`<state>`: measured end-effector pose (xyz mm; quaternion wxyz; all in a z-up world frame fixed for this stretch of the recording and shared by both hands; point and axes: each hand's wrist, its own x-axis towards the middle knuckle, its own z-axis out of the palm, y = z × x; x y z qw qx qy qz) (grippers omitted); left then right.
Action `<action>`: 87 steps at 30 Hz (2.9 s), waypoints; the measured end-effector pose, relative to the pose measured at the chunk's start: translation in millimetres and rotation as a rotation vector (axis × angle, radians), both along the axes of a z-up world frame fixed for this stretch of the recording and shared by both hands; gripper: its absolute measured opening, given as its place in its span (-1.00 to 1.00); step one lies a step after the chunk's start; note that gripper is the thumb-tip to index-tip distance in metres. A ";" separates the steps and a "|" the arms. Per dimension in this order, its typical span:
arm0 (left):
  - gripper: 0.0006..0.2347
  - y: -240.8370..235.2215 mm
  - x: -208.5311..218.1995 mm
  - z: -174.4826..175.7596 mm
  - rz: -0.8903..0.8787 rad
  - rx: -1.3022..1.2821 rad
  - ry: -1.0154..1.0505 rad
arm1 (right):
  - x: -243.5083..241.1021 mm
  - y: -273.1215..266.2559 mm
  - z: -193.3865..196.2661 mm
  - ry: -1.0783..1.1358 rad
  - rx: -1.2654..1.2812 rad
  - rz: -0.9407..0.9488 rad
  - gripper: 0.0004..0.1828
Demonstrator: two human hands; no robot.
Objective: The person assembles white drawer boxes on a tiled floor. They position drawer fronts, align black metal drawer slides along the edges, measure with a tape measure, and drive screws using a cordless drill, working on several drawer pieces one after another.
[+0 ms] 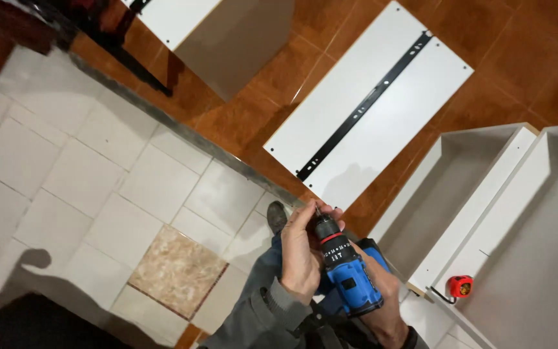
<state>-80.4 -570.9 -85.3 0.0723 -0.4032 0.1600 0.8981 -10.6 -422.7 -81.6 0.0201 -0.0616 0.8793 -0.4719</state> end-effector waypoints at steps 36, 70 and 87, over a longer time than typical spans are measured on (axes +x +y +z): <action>-0.71 45.6 -59.5 -76.9 0.200 -0.078 -0.225 | -160.2 32.6 7.9 -0.555 0.381 0.252 -0.15; -0.70 18.3 -40.9 -149.4 -0.314 -1.621 0.195 | -194.7 11.4 29.1 -0.419 0.527 0.443 -0.39; -0.65 16.5 -36.3 -157.4 -0.273 -1.623 0.274 | -182.2 19.5 17.0 -0.355 0.396 0.431 -0.64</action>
